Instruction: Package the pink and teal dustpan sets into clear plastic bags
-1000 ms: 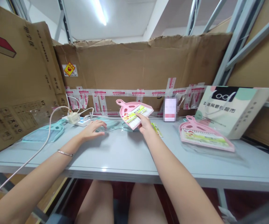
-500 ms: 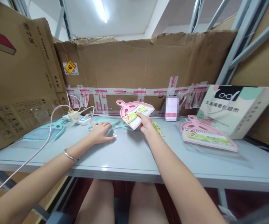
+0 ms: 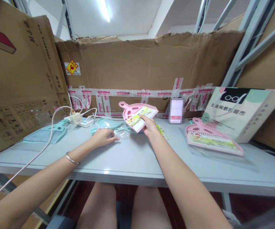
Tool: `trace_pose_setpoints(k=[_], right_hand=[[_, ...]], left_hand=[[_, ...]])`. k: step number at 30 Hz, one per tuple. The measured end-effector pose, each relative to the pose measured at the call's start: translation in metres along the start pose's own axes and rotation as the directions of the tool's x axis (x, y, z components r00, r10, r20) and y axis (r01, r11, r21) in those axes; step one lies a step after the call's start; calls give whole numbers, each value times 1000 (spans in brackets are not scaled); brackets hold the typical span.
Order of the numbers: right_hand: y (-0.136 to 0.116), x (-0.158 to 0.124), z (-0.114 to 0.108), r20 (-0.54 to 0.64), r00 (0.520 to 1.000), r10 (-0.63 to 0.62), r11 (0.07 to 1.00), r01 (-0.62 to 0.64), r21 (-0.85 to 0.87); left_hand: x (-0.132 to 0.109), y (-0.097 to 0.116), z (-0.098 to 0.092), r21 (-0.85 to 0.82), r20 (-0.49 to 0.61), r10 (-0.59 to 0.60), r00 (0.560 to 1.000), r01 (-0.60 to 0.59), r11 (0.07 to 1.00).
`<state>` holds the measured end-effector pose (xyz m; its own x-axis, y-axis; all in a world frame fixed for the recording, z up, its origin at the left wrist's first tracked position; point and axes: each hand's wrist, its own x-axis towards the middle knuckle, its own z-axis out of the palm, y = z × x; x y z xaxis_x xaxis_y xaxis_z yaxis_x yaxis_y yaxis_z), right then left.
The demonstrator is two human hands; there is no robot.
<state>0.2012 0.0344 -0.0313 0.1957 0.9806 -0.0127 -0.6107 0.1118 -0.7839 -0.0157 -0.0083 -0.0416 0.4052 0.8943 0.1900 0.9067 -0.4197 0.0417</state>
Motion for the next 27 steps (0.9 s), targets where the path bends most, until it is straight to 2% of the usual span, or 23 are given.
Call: trace_pose_setpoints(k=[6, 10, 12, 14, 16, 18, 22, 25, 27], right_hand=[[1, 1, -1, 6, 1000, -4, 1000, 4, 2], [1, 2, -2, 22, 1000, -6, 1000, 6, 7], [-2, 3, -3, 34, 999, -12, 1000, 11, 15], [-6, 5, -4, 46, 999, -22, 999, 21, 30], [-11, 6, -5, 56, 998, -33, 998, 31, 46], [-16, 6, -7, 66, 997, -41, 998, 37, 58], [-19, 4, -7, 86, 996, -39, 997, 33, 69], [-16, 3, -6, 87, 996, -32, 997, 25, 74], [-14, 4, -5, 77, 996, -36, 997, 30, 78]], left_hand=[[-4, 10, 6, 56, -90, 18, 996, -13, 998], [-2, 6, 3, 95, -130, 37, 991, -25, 995], [-1, -5, -7, 102, -197, 40, 980, -20, 995], [0, -23, -20, 68, -312, 43, 949, -23, 997], [1, -45, -30, -45, -445, 49, 894, -77, 996], [1, -69, -34, -160, -472, 14, 881, -102, 982], [2, -105, -31, -233, -368, -133, 920, 47, 971], [3, -111, -33, -232, -414, -252, 874, 167, 958], [4, -98, -38, -240, -473, -304, 827, 211, 947]])
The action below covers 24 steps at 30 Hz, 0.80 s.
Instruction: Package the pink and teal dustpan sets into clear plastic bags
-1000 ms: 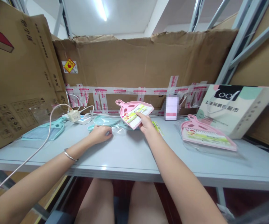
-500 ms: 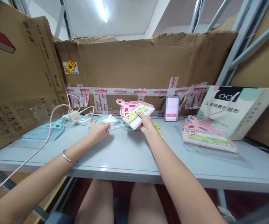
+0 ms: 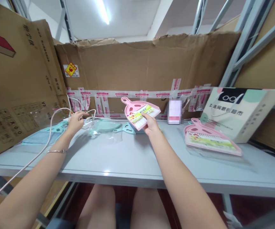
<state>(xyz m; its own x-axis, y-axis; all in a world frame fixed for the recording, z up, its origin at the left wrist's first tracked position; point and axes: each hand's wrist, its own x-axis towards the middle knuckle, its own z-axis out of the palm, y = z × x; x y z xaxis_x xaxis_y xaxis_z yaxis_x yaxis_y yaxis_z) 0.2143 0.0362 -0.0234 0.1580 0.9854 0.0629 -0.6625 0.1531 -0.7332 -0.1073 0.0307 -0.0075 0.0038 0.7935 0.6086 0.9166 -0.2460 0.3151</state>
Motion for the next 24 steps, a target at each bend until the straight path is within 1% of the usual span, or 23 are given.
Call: trace_pose_setpoints(k=[2, 3, 4, 5, 6, 8, 9, 10, 11, 12, 14, 16, 18, 19, 20, 21, 22, 23, 24], right_hand=[[2, 2, -1, -13, 1000, -3, 1000, 3, -4], [2, 2, -1, -18, 1000, -3, 1000, 2, -8], [2, 3, -2, -19, 1000, -2, 1000, 2, -12], [2, 3, -3, -18, 1000, -1, 1000, 0, -17], [2, 2, -3, -16, 1000, 1, 1000, -1, -21], [2, 1, -4, -11, 1000, 7, 999, -7, -31], [3, 1, -3, -9, 1000, 11, 999, -12, -35], [3, 0, -3, -6, 1000, 16, 999, -16, -38], [3, -1, -2, -3, 1000, 20, 999, -20, -39], [4, -1, -1, 1, 1000, 22, 999, -22, -38], [3, -3, 2, 12, 1000, 25, 999, -25, -31], [-3, -6, 5, 17, 1000, 21, 1000, -21, -19], [-13, -11, 6, 33, 999, 2, 1000, -1, -4], [-19, -14, 6, 58, 998, -16, 1000, 16, 5], [-26, -18, 5, 97, 995, -36, 999, 35, 12], [-33, -22, 3, 148, 987, -57, 998, 56, 14], [-39, -26, 1, 203, 976, -79, 997, 79, 7], [-45, -29, -1, 251, 963, -95, 995, 102, -15], [-49, -32, -4, 289, 952, -98, 991, 118, -56]], left_hand=[[-7, 29, 1, 26, -15, 16, 1000, -16, 1000], [-13, 47, 3, 66, 45, 70, 997, -73, 995], [-20, 66, 7, 114, 131, 135, 982, -150, 982], [-27, 84, 11, 171, 211, 165, 963, -203, 964], [-34, 99, 15, 229, 294, 161, 942, -233, 945], [-44, 119, 23, 276, 442, 150, 884, -293, 916], [-46, 122, 26, 274, 484, 156, 861, -318, 908], [-48, 122, 27, 262, 505, 171, 846, -339, 903], [-47, 118, 27, 250, 507, 189, 841, -353, 902], [-46, 113, 25, 243, 492, 203, 847, -358, 902], [-38, 100, 17, 246, 442, 209, 872, -342, 907], [-25, 88, 1, 248, 370, 201, 907, -305, 920], [-6, 79, -20, 189, 259, 193, 946, -245, 951], [3, 76, -32, 74, 188, 181, 965, -197, 978], [13, 74, -45, -30, 146, 155, 977, -153, 988], [21, 73, -57, -96, 157, 120, 980, -106, 990], [28, 72, -68, -151, 198, 95, 976, -66, 986], [34, 71, -78, -195, 259, 81, 963, -30, 980], [38, 71, -86, -226, 338, 84, 937, -6, 974]])
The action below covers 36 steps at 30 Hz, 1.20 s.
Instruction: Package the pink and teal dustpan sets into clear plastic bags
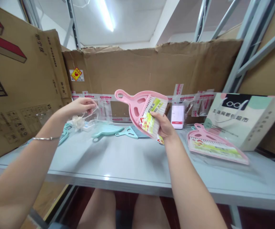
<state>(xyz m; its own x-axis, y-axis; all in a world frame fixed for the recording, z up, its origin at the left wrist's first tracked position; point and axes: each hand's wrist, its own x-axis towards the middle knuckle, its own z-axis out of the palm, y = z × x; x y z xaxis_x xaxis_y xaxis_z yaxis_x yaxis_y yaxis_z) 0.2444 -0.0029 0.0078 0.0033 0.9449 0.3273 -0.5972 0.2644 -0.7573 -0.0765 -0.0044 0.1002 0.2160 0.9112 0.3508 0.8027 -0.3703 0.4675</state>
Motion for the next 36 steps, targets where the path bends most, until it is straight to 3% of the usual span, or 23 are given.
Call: trace_pose_setpoints(k=[4, 7, 12, 17, 21, 27, 30, 36], right_hand=[[-5, -6, -7, 71, 989, 130, 964, -110, -241], [-1, -6, -8, 92, 966, 243, 921, -200, -334], [7, -3, -6, 80, 970, 230, 888, -176, -425], [15, 1, -8, 52, 962, 268, 869, -218, -444], [23, 0, -5, 128, 911, 392, 846, -302, -439], [34, -1, 1, 148, 872, 466, 785, -330, -525], [40, 1, 0, 123, 871, 476, 760, -337, -556], [47, 1, 3, 126, 843, 522, 745, -379, -549]], left_hand=[[4, 0, -14, -78, 297, 16, 955, 8, 997], [12, -3, -10, -99, 386, 15, 922, 25, 995], [33, -12, 9, -212, 561, 110, 821, 14, 977], [44, -28, 30, -230, 564, 109, 819, 29, 973], [49, -30, 47, -182, 537, 76, 840, 28, 983], [54, -18, 79, -195, 488, 100, 867, -3, 981], [54, -13, 94, -243, 405, 105, 908, -4, 970], [56, 5, 110, -240, 289, 132, 948, -62, 969]])
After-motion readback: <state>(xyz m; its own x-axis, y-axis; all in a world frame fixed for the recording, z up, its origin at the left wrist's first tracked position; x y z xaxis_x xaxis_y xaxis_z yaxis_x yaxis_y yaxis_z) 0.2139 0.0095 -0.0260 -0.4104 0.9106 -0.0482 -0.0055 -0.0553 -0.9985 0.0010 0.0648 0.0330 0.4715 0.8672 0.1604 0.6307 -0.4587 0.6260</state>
